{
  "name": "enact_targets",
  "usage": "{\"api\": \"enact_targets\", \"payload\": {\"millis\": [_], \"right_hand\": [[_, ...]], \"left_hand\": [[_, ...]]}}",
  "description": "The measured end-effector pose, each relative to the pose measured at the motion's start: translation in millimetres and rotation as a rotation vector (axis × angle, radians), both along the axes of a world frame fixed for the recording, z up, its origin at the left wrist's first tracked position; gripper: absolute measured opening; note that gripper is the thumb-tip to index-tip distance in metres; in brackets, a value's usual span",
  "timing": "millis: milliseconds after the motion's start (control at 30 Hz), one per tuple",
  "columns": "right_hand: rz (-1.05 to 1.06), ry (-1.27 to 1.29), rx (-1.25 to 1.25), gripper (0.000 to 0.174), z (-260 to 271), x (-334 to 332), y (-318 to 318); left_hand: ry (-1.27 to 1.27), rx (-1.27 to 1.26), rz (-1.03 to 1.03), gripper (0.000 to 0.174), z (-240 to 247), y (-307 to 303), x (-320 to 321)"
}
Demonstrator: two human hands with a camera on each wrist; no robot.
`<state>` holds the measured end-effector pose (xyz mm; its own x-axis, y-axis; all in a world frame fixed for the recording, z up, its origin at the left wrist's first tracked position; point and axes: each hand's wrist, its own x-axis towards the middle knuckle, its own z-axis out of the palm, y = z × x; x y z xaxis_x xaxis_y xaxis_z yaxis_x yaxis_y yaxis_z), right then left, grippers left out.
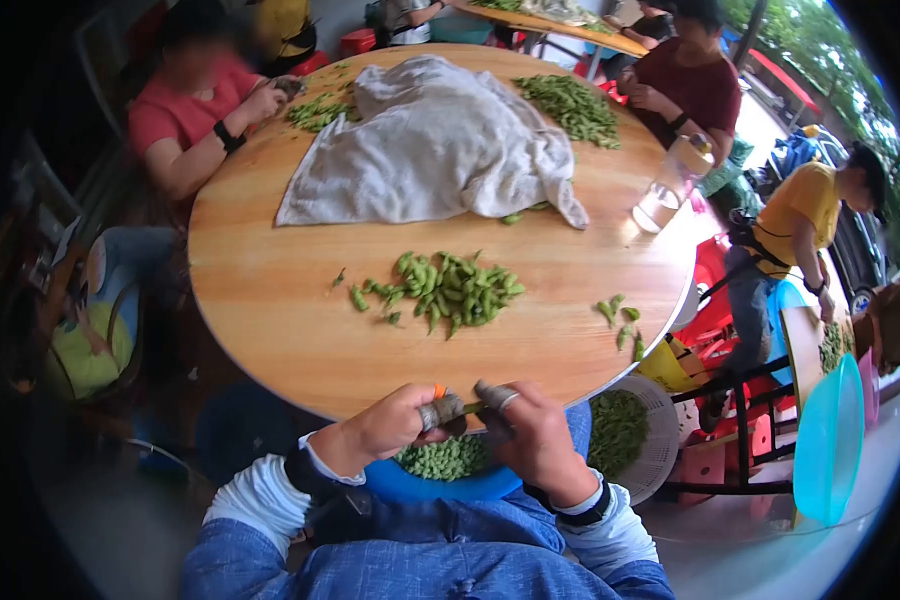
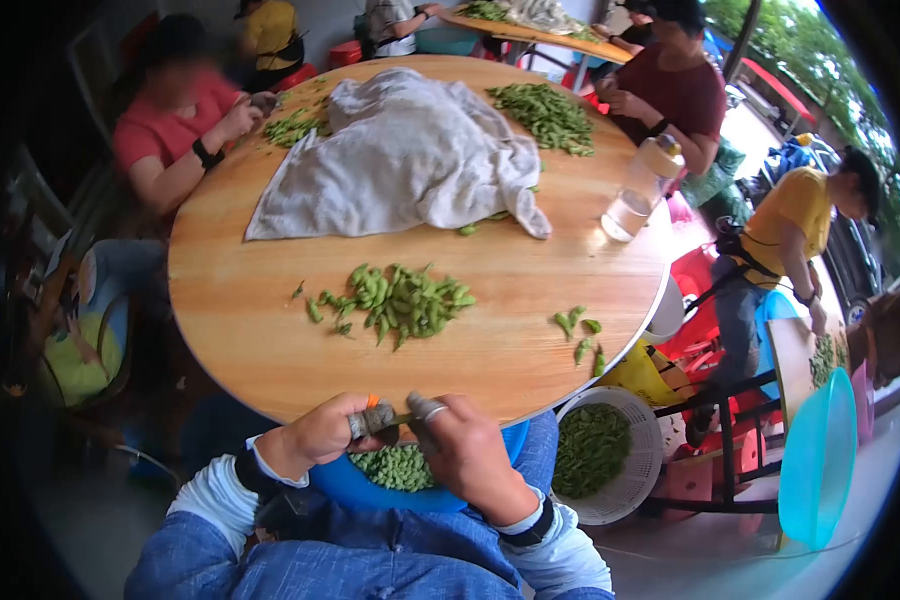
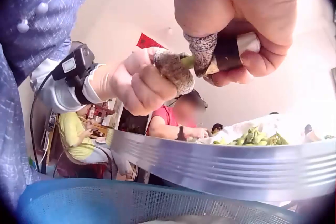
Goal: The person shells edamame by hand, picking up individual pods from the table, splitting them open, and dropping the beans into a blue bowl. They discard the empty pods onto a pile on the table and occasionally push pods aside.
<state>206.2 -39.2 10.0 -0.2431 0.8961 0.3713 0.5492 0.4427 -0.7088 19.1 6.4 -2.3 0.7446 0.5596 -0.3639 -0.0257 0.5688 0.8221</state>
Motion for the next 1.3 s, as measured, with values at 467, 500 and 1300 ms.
{"api": "enact_targets", "payload": {"millis": [467, 500, 1300], "right_hand": [[0.068, 1.092, -0.726, 0.029, -7, -21, -22], [0.064, 1.097, -0.729, 0.029, -5, -21, -23], [-0.001, 1.065, -0.778, 0.013, -26, -20, -16]], "left_hand": [[0.057, 0.508, 0.227, 0.014, -6, -24, 0], [0.081, 0.546, 0.229, 0.013, -5, -24, 0], [0.577, 1.189, 0.175, 0.019, -10, -27, 3]]}}
